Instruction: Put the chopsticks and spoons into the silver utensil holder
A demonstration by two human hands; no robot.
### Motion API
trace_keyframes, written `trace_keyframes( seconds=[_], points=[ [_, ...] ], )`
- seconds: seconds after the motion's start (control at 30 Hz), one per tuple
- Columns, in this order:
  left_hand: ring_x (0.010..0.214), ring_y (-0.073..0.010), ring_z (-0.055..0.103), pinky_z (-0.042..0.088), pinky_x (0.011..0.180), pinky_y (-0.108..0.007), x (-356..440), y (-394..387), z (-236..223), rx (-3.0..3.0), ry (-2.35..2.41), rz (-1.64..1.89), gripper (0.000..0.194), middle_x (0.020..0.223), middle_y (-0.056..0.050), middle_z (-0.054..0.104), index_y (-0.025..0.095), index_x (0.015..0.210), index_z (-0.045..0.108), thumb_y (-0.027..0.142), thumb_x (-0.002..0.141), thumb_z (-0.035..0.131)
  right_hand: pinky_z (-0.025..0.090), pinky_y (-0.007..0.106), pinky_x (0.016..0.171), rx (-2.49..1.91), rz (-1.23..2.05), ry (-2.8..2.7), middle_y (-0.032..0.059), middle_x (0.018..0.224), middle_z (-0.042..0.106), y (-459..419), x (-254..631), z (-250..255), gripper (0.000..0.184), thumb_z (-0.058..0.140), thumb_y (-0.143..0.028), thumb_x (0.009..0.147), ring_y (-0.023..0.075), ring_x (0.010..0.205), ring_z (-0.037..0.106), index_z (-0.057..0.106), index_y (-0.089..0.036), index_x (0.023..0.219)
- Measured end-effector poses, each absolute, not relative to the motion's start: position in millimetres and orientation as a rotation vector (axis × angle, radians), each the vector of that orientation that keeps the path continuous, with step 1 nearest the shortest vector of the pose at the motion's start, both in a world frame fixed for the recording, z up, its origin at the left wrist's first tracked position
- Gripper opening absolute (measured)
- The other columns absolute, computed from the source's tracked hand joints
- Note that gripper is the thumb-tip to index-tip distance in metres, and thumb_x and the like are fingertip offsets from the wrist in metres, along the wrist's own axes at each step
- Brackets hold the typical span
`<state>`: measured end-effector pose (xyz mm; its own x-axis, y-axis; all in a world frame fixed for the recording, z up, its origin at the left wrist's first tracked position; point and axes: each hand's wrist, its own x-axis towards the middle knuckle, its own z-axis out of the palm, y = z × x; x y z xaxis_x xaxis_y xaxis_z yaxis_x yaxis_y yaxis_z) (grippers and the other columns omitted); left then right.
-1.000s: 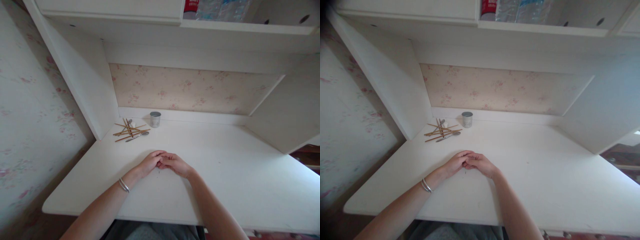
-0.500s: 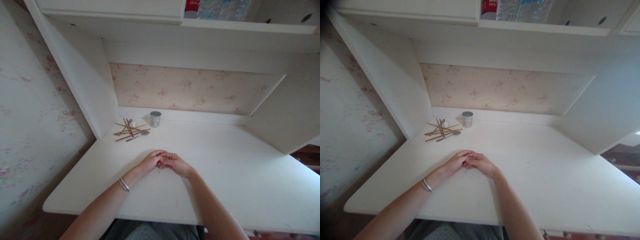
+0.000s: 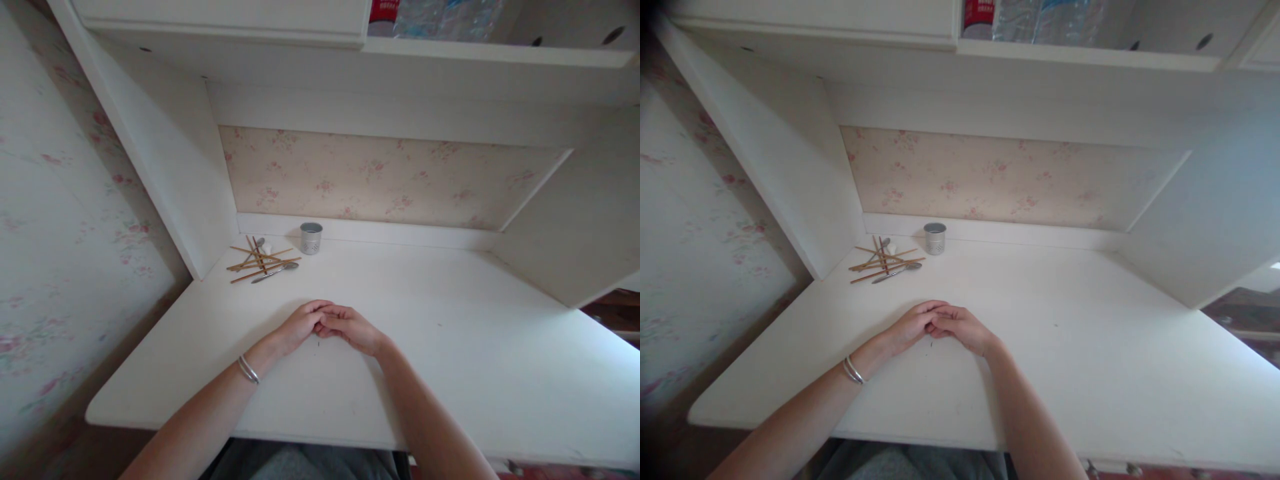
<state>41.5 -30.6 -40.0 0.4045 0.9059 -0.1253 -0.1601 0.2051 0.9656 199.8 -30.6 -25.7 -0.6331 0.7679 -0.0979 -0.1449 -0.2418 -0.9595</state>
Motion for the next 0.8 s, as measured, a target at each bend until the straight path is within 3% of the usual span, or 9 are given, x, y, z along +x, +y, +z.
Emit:
trace_keyframes(
  seconds=[0.17, 0.27, 0.37, 0.53, 0.67, 0.73, 0.8],
  points=[
    [0.082, -0.0145, 0.059, 0.044, 0.07, -0.026, 32, -22, -35, 1.229, 0.92, 0.848, 0.037, 0.101, -0.007, 0.067, 0.018, 0.112, 0.063, 0.029, 0.076, 0.06, 0.047, 0.03, 0.081, -0.789, 1.904, -1.368, 0.0065, 0.089, 0.069, -32, 200, -26, 0.03, 0.072, -0.036, 0.077, 0.0136, 0.079, 0.063, 0.068, -0.014, 0.098],
    [0.094, -0.0176, 0.061, 0.047, 0.08, -0.029, 11, 8, -25, 1.47, 1.099, 0.958, 0.035, 0.112, -0.008, 0.064, 0.019, 0.11, 0.062, 0.037, 0.08, 0.058, 0.048, 0.031, 0.08, -0.839, 1.888, -1.267, 0.0047, 0.084, 0.069, -31, 200, -29, 0.032, 0.075, -0.034, 0.074, 0.0135, 0.076, 0.063, 0.068, -0.016, 0.098],
    [0.102, -0.0196, 0.059, 0.046, 0.091, -0.032, -21, 57, -13, 1.944, 1.43, 1.049, 0.032, 0.116, -0.009, 0.062, 0.017, 0.107, 0.063, 0.034, 0.082, 0.055, 0.048, 0.03, 0.077, -0.875, 1.888, -1.231, 0.0041, 0.079, 0.069, -28, 198, -31, 0.031, 0.076, -0.034, 0.073, 0.0131, 0.072, 0.063, 0.067, -0.015, 0.096],
    [0.123, -0.0269, 0.045, 0.029, 0.11, -0.043, -71, 132, -1, 2.239, 1.987, 0.801, 0.045, 0.127, -0.012, 0.055, 0.015, 0.118, 0.06, 0.043, 0.086, 0.046, 0.048, 0.029, 0.076, -0.878, 1.888, -1.219, 0.0034, 0.078, 0.069, -26, 196, -32, 0.03, 0.075, -0.036, 0.073, 0.0123, 0.071, 0.062, 0.067, -0.016, 0.093],
    [0.138, -0.0415, 0.016, 0.01, 0.105, -0.07, -91, 162, -8, 2.149, 2.187, 0.385, 0.06, 0.15, -0.007, 0.033, 0.03, 0.127, 0.055, 0.065, 0.082, 0.039, 0.048, 0.029, 0.075, -0.888, 1.863, -1.233, 0.003, 0.078, 0.068, -25, 196, -33, 0.029, 0.074, -0.036, 0.074, 0.0121, 0.071, 0.062, 0.067, -0.016, 0.093],
    [0.14, -0.0441, 0.006, 0.004, 0.1, -0.075, -95, 169, -15, 2.106, 2.194, 0.211, 0.064, 0.153, -0.004, 0.027, 0.035, 0.129, 0.053, 0.071, 0.08, 0.035, 0.048, 0.029, 0.074, -0.896, 1.853, -1.244, 0.0027, 0.078, 0.068, -24, 196, -33, 0.028, 0.074, -0.036, 0.074, 0.0122, 0.071, 0.062, 0.067, -0.016, 0.093],
    [0.14, -0.045, 0.006, 0.006, 0.1, -0.074, -96, 173, -21, 2.052, 2.175, 0.141, 0.067, 0.155, -0.005, 0.023, 0.036, 0.131, 0.05, 0.074, 0.078, 0.033, 0.048, 0.028, 0.073, -0.894, 1.853, -1.246, 0.0021, 0.077, 0.067, -23, 196, -34, 0.028, 0.075, -0.036, 0.073, 0.012, 0.07, 0.062, 0.067, -0.016, 0.093]
  ],
)
